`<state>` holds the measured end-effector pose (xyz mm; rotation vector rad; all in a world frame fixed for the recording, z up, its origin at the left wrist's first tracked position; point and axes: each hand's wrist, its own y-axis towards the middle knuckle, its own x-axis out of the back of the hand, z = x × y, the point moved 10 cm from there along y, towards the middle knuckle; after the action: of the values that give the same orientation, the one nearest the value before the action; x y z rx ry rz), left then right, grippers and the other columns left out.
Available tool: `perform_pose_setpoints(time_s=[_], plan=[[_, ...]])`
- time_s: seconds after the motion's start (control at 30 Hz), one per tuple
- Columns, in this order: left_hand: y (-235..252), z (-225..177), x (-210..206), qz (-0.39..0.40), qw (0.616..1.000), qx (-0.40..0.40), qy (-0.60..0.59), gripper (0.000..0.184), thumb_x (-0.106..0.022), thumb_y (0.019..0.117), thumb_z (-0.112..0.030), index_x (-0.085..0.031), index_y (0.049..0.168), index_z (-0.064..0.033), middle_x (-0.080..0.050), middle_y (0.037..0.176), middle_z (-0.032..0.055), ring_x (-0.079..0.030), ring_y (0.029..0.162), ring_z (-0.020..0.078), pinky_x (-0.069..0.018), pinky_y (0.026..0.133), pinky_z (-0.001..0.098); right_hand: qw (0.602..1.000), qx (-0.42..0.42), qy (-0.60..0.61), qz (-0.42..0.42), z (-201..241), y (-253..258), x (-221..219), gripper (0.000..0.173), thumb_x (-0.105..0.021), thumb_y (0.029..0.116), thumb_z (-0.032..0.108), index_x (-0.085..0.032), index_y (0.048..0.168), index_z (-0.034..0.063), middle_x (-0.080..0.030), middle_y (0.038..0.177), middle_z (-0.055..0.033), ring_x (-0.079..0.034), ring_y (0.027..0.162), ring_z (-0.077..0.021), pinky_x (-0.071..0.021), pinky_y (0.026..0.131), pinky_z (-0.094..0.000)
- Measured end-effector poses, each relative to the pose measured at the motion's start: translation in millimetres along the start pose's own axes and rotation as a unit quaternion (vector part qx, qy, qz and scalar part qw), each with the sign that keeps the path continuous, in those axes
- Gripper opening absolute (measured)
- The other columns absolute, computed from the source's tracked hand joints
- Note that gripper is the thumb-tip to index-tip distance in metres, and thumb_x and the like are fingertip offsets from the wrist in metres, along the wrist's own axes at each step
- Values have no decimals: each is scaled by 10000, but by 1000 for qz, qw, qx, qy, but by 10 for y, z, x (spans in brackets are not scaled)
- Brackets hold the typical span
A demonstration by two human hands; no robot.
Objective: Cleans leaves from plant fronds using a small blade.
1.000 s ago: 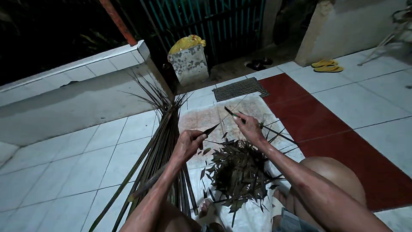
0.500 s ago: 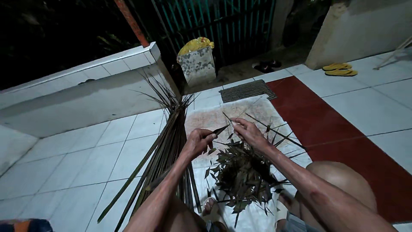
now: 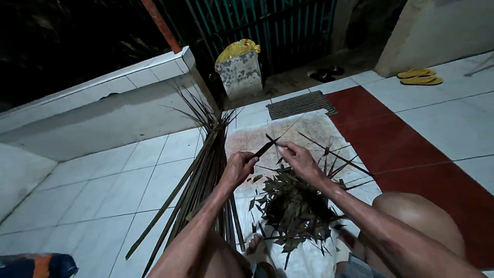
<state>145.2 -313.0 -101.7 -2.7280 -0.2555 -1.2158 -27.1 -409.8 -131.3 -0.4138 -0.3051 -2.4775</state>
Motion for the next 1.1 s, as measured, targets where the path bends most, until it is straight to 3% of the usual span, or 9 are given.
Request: perform_pose_setpoints(time_s=[0.23, 0.4, 0.63, 0.9, 1.0, 1.1], plan=[[59, -106, -26, -36, 995, -23, 90, 276, -565, 1064, -295, -763, 1055, -104, -710, 771, 26, -668, 682, 131, -575, 731, 367, 998, 22, -25, 61, 121, -107, -256, 376, -498, 1072, 435, -710, 1274, 199, -698, 910, -40, -634, 771, -147, -534, 752, -395], [53, -193, -56, -53, 988, -44, 136, 275, -550, 1063, -282, -768, 1046, -114, -701, 770, 39, -662, 692, 154, -562, 723, 387, 998, -1, -56, 34, 83, -113, -208, 385, -491, 1066, 474, -717, 1280, 247, -723, 936, -35, -669, 839, -177, -545, 803, -453], [56, -264, -110, -59, 984, -40, 164, 270, -550, 1050, -269, -762, 1022, -104, -714, 812, 73, -693, 763, 221, -568, 766, 453, 995, -38, -96, 0, 81, -130, -138, 362, -494, 1072, 433, -720, 1281, 242, -733, 953, -56, -685, 868, -219, -544, 816, -492], [23, -315, -114, -55, 984, -37, 164, 277, -546, 1055, -277, -769, 1030, -115, -712, 795, 62, -686, 738, 199, -567, 751, 432, 992, -57, -112, -29, -13, -99, -55, 357, -505, 1069, 438, -720, 1288, 255, -731, 939, -65, -684, 864, -243, -535, 802, -520], [7, -329, -109, -51, 984, -39, 165, 272, -548, 1052, -269, -773, 1050, -117, -720, 809, 58, -691, 745, 189, -570, 759, 422, 990, -67, -118, -42, -71, -74, 20, 358, -518, 1067, 423, -704, 1324, 256, -742, 1000, -91, -694, 913, -279, -541, 835, -553], [-17, -329, -85, -55, 986, -48, 152, 269, -549, 1054, -268, -777, 1056, -124, -722, 799, 40, -686, 720, 162, -573, 744, 395, 987, -69, -131, -63, -105, -54, 107, 351, -527, 1062, 439, -708, 1317, 279, -737, 969, -84, -686, 877, -282, -532, 794, -560]])
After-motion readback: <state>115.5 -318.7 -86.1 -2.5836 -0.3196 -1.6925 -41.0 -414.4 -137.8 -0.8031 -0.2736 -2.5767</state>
